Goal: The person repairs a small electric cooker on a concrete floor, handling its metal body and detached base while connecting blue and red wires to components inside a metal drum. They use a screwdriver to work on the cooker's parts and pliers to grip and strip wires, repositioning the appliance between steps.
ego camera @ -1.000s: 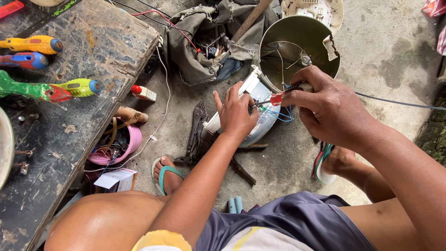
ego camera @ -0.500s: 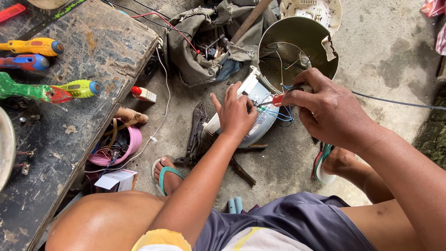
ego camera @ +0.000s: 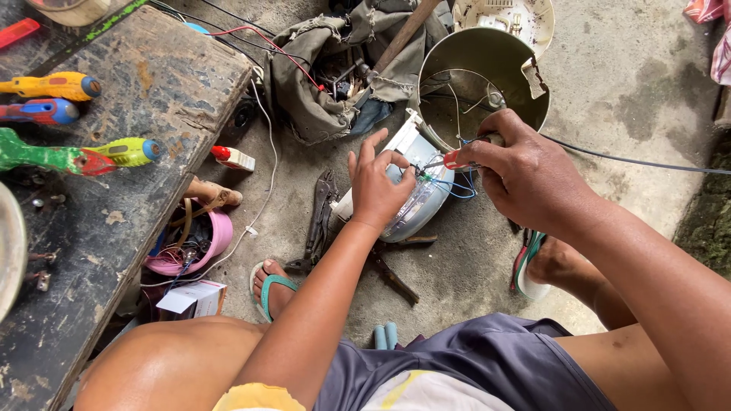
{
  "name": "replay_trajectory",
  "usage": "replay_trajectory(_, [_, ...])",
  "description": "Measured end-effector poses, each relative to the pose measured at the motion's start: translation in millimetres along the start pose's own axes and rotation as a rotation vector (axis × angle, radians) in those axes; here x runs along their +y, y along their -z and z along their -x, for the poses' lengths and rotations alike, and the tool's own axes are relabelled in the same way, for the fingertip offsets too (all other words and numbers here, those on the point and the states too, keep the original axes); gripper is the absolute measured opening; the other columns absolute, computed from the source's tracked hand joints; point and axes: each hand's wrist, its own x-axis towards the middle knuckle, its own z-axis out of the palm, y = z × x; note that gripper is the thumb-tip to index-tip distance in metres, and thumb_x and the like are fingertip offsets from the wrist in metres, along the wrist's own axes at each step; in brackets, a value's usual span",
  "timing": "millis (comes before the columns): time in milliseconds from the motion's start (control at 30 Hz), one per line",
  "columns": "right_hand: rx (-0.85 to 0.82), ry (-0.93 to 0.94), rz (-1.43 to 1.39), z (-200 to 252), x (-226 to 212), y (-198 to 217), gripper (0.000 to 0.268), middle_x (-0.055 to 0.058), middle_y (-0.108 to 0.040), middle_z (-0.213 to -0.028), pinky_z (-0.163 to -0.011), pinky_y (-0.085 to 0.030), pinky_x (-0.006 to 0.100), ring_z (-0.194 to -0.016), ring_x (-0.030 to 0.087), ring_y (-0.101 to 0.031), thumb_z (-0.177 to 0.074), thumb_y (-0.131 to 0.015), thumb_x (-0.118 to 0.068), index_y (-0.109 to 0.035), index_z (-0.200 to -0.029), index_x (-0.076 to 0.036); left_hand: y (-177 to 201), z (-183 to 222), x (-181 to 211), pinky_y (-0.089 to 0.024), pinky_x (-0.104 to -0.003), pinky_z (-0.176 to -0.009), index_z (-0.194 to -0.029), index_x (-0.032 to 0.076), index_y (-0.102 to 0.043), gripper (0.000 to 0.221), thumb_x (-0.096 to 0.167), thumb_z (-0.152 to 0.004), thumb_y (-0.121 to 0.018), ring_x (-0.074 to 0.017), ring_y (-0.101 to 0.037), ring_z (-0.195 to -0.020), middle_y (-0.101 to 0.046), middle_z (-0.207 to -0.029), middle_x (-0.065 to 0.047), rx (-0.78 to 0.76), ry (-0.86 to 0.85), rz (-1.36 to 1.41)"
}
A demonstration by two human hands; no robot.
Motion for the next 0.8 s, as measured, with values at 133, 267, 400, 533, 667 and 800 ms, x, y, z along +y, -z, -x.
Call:
replay_trajectory(133, [0.001, -0.002, -0.058, 1.1, -0.4, 0.1, 0.042, 0.013, -0.06, -0.114, -0.075, -0.058, 0.045, -0.088, 0.032, -0.069, -0.08, -0.065, 0.002, -0.076, -0.113, -0.023, 11.9, -5.4, 0.2, -0.036, -0.048, -0.117, -0.08, 0.012, -0.069, 0.012, 0.019, -0.08, -0.079, -0.029, -0.055, -0.134, -0.057, -0.141, -0.009, 0.028, 0.012, 0.153])
replay_trajectory(267, [-0.063, -0.078, 0.014, -3.4, -0.3, -2.1, 0.043, 0.013, -0.06, -0.112, -0.075, -0.056, 0.047, -0.09, 0.035, -0.068, -0.08, -0.066, -0.001, -0.075, -0.115, -0.026, 67.8, -18.6, 28.2, -0.056, -0.037, -0.092, -0.087, 0.008, -0.068, 0.015, 0.017, -0.082, -0.078, -0.0282, -0.069, -0.112, -0.07, -0.123, -0.007, 0.065, -0.081, 0.243])
replay_trajectory(400, [-0.045, -0.072, 0.067, 2.5, 16.1, -14.8, 0.038, 0.014, -0.061, -0.12, -0.075, -0.057, 0.047, -0.095, 0.036, -0.068, -0.08, -0.069, -0.006, -0.072, -0.114, -0.022, 142.1, -30.8, 61.0, -0.057, -0.037, -0.084, -0.091, 0.009, -0.067, 0.013, 0.018, -0.084, -0.075, -0.0237, -0.073, -0.097, -0.072, -0.107, -0.003, 0.094, -0.11, 0.192])
replay_trajectory(533, [-0.017, -0.066, 0.082, 5.7, 25.4, -22.7, 0.035, 0.012, -0.061, -0.119, -0.079, -0.057, 0.046, -0.099, 0.034, -0.067, -0.082, -0.069, -0.009, -0.072, -0.114, -0.023, 232.2, -30.1, 81.5, -0.055, -0.041, -0.074, -0.09, 0.01, -0.069, 0.014, 0.021, -0.085, -0.076, -0.0261, -0.071, -0.088, -0.07, -0.096, -0.006, 0.056, -0.072, -0.1])
replay_trajectory(667, [0.015, -0.078, 0.086, 8.7, 31.5, -30.0, 0.035, 0.012, -0.061, -0.123, -0.081, -0.058, 0.045, -0.103, 0.034, -0.068, -0.082, -0.068, -0.01, -0.072, -0.114, -0.024, 321.5, -28.1, 66.9, -0.056, -0.042, -0.072, -0.088, 0.009, -0.072, 0.011, 0.017, -0.08, -0.076, -0.0273, -0.073, -0.083, -0.074, -0.09, -0.008, 0.158, 0.04, -0.32])
replay_trajectory(800, [0.014, -0.053, 0.099, 8.3, 41.3, -36.5, 0.036, 0.011, -0.061, -0.125, -0.084, -0.058, 0.044, -0.104, 0.032, -0.068, -0.084, -0.068, -0.01, -0.072, -0.116, -0.025, 390.3, -20.8, 48.7, -0.056, -0.045, -0.075, -0.082, 0.011, -0.075, 0.005, 0.013, -0.078, -0.076, -0.0327, -0.073, -0.085, -0.075, -0.087, -0.011, 0.106, 0.273, -0.579])
